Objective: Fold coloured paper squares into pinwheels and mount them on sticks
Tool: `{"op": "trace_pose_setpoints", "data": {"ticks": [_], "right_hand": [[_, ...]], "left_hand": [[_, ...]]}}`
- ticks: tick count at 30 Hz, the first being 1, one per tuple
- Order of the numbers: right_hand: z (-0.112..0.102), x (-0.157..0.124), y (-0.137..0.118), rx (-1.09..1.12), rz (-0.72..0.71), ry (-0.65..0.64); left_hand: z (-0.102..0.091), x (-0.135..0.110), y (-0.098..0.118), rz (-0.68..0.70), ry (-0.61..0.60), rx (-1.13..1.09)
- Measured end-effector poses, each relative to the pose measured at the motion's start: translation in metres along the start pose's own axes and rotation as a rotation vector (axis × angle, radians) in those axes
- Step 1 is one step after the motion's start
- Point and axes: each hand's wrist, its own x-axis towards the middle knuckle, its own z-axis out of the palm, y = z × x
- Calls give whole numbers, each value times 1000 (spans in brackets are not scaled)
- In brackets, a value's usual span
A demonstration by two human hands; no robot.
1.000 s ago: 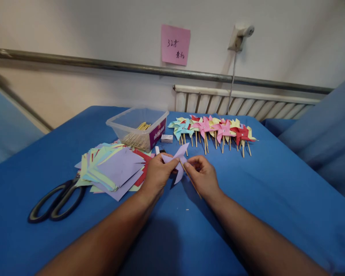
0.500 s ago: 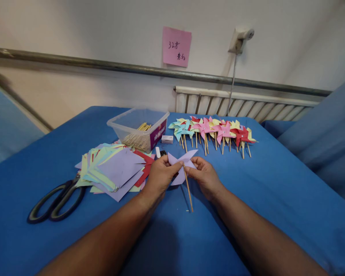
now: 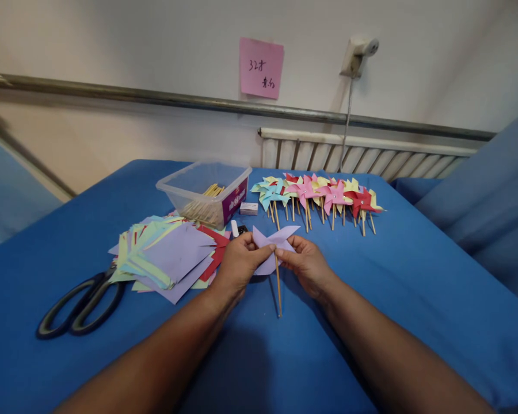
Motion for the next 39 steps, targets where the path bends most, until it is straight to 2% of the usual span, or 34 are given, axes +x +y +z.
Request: {"op": "trace_pose_setpoints", "data": {"ticks": [15,28,39], "right_hand": [[-2,1,-1,-72,-49,-37],[1,2,-3,-76,-43,-50],[-1,4,4,-43,-56,-43]], "left_hand": [[0,-1,8,-22,-43,12],[0,1,7,-20,-16,68],[2,0,3,-21,23,0]]}}
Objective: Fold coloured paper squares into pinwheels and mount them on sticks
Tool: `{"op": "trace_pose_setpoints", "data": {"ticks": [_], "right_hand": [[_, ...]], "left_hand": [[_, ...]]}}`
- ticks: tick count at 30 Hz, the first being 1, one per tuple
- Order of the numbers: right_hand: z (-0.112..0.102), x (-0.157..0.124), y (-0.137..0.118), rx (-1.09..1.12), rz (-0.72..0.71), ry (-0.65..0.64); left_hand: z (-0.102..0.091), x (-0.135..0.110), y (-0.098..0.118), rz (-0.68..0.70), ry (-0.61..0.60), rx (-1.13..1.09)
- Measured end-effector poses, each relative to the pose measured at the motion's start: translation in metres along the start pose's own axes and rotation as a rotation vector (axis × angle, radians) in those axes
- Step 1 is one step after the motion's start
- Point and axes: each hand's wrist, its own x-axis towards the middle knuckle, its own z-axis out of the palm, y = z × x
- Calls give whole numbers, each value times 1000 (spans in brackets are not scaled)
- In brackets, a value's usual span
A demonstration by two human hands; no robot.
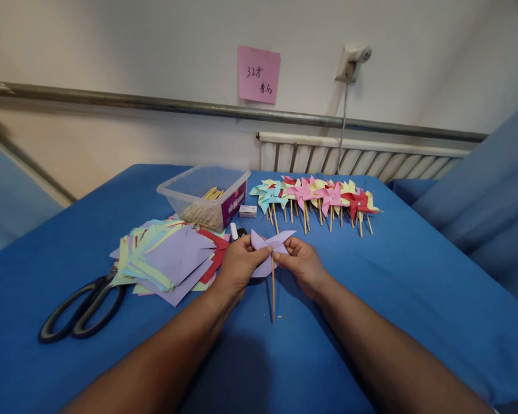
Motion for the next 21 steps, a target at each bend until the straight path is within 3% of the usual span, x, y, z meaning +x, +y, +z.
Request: {"op": "trace_pose_setpoints", "data": {"ticks": [8,11,13,15,17,21], "right_hand": [[0,3,3,-34,-26,-11],[0,3,4,-227,-118,165],[0,0,1,-459,-257,340],[3,-8,-4,-683,-421,397],[7,-16,-9,-826,-533,300],[15,-25,-7,-972,-490,86]], "left_hand": [[0,2,0,-10,5,8],[-1,3,0,6,43,-5],[-1,4,2,32,90,-17],[-3,5,4,67,149,-26],[-4,5,6,99,207,-26],[-6,5,7,137,253,-28]]}}
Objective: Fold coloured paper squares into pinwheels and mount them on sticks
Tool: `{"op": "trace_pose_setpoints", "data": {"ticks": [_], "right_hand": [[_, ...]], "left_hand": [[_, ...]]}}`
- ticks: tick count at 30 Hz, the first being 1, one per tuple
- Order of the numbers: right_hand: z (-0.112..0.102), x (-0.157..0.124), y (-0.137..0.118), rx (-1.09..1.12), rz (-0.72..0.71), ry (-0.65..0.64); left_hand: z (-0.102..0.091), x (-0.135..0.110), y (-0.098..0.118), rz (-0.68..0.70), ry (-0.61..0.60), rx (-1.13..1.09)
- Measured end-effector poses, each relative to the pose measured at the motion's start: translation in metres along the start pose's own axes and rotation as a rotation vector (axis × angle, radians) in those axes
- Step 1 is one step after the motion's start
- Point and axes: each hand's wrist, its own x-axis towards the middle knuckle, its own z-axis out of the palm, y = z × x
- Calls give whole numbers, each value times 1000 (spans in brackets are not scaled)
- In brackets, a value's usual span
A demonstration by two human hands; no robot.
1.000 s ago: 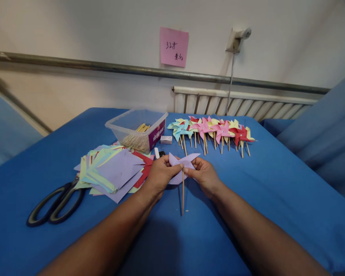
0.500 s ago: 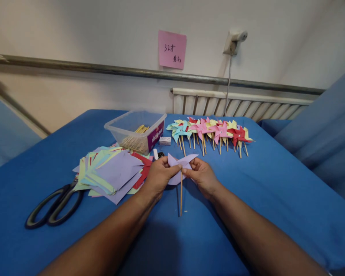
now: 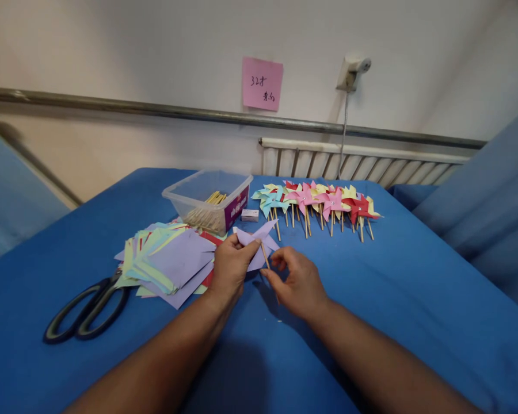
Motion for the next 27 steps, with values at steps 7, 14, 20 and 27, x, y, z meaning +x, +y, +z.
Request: {"op": "trace_pose_setpoints", "data": {"ticks": [7,14,20,27], "right_hand": [[6,1,7,-41,60,-20],[2,6,14,71,135,33],[4,10,20,202,187,95],[11,16,21,759,403,133]], "left_hand": [[0,-1,-4,-13,-26,-41],[-1,-7,4,8,-173,-97],[-1,-8,8,-22,-211,-100],[-1,-4,4,42,-33,-48]]}}
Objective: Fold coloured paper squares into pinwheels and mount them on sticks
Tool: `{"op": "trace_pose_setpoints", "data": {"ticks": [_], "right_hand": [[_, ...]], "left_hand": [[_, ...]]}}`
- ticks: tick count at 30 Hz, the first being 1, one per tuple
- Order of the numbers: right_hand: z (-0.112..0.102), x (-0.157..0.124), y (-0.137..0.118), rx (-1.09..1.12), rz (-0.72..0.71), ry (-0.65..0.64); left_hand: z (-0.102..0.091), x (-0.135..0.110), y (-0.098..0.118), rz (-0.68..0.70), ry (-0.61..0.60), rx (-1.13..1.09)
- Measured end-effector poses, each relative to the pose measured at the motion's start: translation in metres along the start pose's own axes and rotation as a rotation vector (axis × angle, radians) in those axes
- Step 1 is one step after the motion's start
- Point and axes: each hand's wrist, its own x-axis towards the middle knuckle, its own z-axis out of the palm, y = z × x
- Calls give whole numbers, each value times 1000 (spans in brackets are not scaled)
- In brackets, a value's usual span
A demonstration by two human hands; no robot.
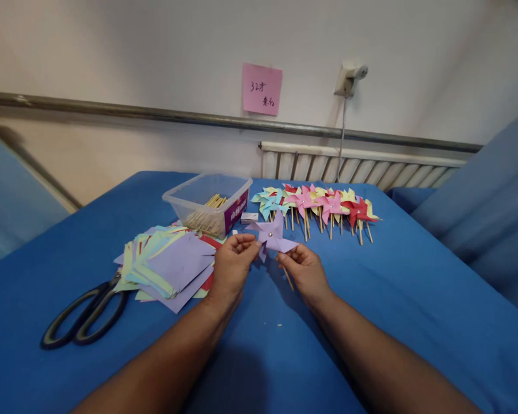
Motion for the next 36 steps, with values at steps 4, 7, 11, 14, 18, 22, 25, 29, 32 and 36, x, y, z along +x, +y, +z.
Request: {"op": "trace_pose_setpoints", "data": {"ticks": [4,7,11,14,18,22,25,29,32,36], "right_hand": [[-4,2,0,74,68,-18],[-6,2,2,115,85,-46],[-6,1,4,126,94,-54],[-5,1,3,122,90,-68],[-4,1,2,122,88,-76],[-5,1,2,122,99,-76],[-5,0,4,146,116,-79],[-4,-1,5,188,142,-92],[-4,-2,6,204,148,-103],[-3,-2,4,226,154,-97]], "left_hand": [[-1,4,-1,74,71,-13],[-2,5,0,38,31,-26],[-2,4,1,-26,-44,-98],[-2,3,0,-34,-62,-127],[-2,3,-4,-26,-73,-109],[-2,3,-8,-31,-119,-93],[-2,2,-9,-44,-124,-75],[1,0,-13,-59,-131,-90],[3,-2,-15,-60,-150,-115],[3,-5,-13,-85,-169,-122]]}}
